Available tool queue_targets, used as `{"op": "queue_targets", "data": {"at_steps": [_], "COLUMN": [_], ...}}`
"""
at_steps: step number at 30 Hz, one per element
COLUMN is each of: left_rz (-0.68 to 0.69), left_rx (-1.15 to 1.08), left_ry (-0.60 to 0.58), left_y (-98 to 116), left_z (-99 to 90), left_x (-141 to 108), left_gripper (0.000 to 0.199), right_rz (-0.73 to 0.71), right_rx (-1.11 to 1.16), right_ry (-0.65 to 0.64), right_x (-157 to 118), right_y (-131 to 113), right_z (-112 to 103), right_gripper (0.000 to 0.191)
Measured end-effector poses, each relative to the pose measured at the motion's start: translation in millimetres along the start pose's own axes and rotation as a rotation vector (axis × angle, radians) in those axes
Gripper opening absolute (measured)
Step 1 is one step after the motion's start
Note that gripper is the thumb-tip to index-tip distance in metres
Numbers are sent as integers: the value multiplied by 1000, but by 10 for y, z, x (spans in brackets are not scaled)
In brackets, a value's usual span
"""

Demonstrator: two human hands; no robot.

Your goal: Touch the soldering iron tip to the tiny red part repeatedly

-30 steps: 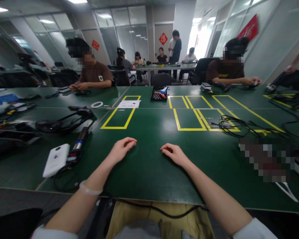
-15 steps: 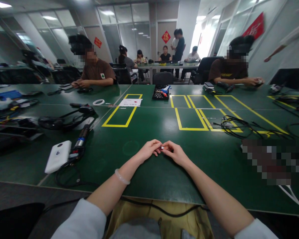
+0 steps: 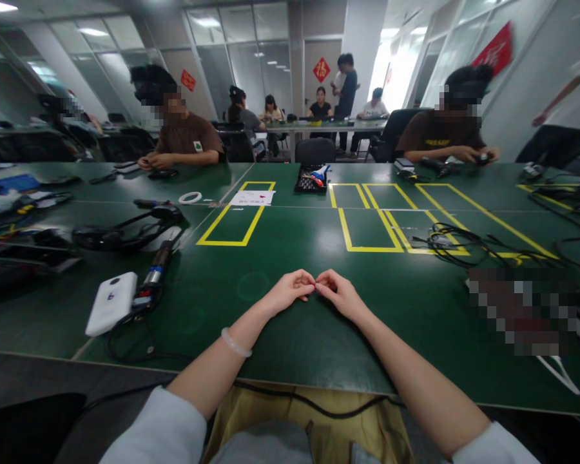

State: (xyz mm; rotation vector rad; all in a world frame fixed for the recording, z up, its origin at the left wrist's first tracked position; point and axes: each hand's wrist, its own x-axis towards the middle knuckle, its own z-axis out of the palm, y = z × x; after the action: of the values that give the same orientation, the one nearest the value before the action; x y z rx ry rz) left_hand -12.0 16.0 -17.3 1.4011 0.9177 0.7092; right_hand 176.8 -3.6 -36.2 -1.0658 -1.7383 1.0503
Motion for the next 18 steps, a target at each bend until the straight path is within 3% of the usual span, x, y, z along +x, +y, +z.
{"op": "queue_targets", "data": {"at_steps": [8,13,16,18], "left_rz": [77,49,32,42], "left_rx": [30,62,197,338], "left_ry": [-17,-55,-39,28], "left_y": [-46,2,119,199], "left_z": [2,-28,-179,-386], "left_x": [3,-10,-96,-209], "left_gripper": [32,32,35,38], "right_rz": [-6,-5,24,36], "right_rx": [-57,-78,-80,-81], "right_ry": [-6,1,3,0], "right_x": [12,16,12,7], "right_y": [20,23,11,-4], "right_z": [-9,-29,-47,-54], "right_gripper": [21,18,18,18]}}
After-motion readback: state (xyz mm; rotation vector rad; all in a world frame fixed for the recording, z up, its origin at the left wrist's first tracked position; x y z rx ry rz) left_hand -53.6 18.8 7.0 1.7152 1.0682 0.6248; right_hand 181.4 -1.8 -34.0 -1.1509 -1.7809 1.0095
